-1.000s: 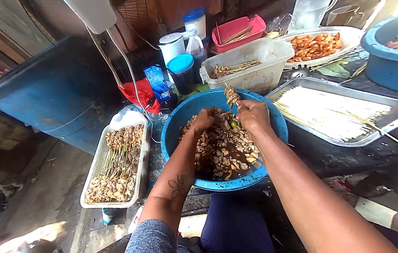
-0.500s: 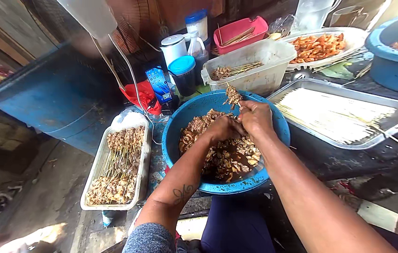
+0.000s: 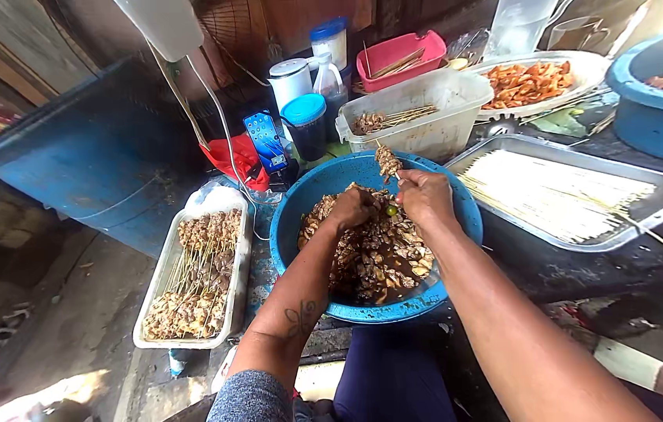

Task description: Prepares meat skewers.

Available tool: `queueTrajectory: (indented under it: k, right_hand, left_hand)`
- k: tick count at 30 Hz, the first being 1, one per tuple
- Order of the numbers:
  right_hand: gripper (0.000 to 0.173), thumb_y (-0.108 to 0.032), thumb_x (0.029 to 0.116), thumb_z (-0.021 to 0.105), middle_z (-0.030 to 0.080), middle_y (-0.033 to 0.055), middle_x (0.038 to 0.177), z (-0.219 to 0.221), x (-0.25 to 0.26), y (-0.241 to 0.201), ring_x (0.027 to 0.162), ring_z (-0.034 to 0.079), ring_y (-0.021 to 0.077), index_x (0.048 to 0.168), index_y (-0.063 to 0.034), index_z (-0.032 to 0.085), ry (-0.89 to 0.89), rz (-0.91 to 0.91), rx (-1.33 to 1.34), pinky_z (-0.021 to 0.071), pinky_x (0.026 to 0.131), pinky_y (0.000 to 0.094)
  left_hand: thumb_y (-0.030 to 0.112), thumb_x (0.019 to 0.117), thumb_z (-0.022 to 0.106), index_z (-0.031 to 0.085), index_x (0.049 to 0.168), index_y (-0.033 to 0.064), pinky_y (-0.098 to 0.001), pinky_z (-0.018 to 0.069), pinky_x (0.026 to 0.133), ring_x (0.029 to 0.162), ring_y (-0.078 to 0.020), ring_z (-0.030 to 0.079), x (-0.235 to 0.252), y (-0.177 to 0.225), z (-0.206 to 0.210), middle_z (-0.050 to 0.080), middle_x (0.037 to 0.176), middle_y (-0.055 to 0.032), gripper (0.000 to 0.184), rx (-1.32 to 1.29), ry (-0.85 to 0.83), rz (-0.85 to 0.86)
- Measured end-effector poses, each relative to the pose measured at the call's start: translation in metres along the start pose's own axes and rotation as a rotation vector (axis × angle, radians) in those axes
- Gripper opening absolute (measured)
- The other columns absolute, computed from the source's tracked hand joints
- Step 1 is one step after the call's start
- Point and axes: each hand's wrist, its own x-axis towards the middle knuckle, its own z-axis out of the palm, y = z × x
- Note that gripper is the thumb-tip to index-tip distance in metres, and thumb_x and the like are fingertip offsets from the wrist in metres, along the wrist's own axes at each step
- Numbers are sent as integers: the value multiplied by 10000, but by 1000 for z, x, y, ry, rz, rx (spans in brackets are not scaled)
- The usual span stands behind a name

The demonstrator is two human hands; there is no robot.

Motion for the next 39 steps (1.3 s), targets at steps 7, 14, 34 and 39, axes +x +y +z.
queueTrajectory:
  k: [7, 14, 34, 39]
  right_hand:
    - [322, -74, 1085, 466, 695, 217, 1140, 1, 1, 1, 925, 670, 296, 1316, -1, 678, -5, 0, 3, 524, 897, 500]
    - [320, -80, 1086, 470, 700, 222, 1141, 0, -3, 1, 969, 679, 336, 1311, -18, 689, -106, 4, -110, 523, 909, 547]
    - [307, -58, 1067, 506, 699, 241, 1253, 4, -8, -1, 1220, 635, 441, 1280, -45, 726, -275, -67, -383, 469, 1015, 647]
    - [319, -55, 1070, 495, 678, 231, 1305, 5, -8, -7, 1263, 615, 417, 1304, -41, 712, -266, -56, -372, 462, 1044, 623]
  left_hand:
    - [104, 937, 694, 745, 1120, 54, -609, 518, 954, 1114, -356, 670, 6, 7, 15, 710, 1149, -184, 197, 239, -86, 37]
    - [60, 1012, 584, 674, 1159, -67, -491, 529, 943, 1026, -301, 672, 8, -7, 1, 695, 1100, -221, 214, -221, 145, -111]
    - [-18, 998, 573, 679, 1142, -69, -357, 572, 774, 806, -180, 657, 9, -21, -11, 691, 1006, -173, 186, -669, 511, -119]
    - [-30, 985, 527, 720, 1145, -24, -477, 544, 910, 978, -269, 695, 7, -13, -13, 725, 1071, -190, 250, -371, 472, -33]
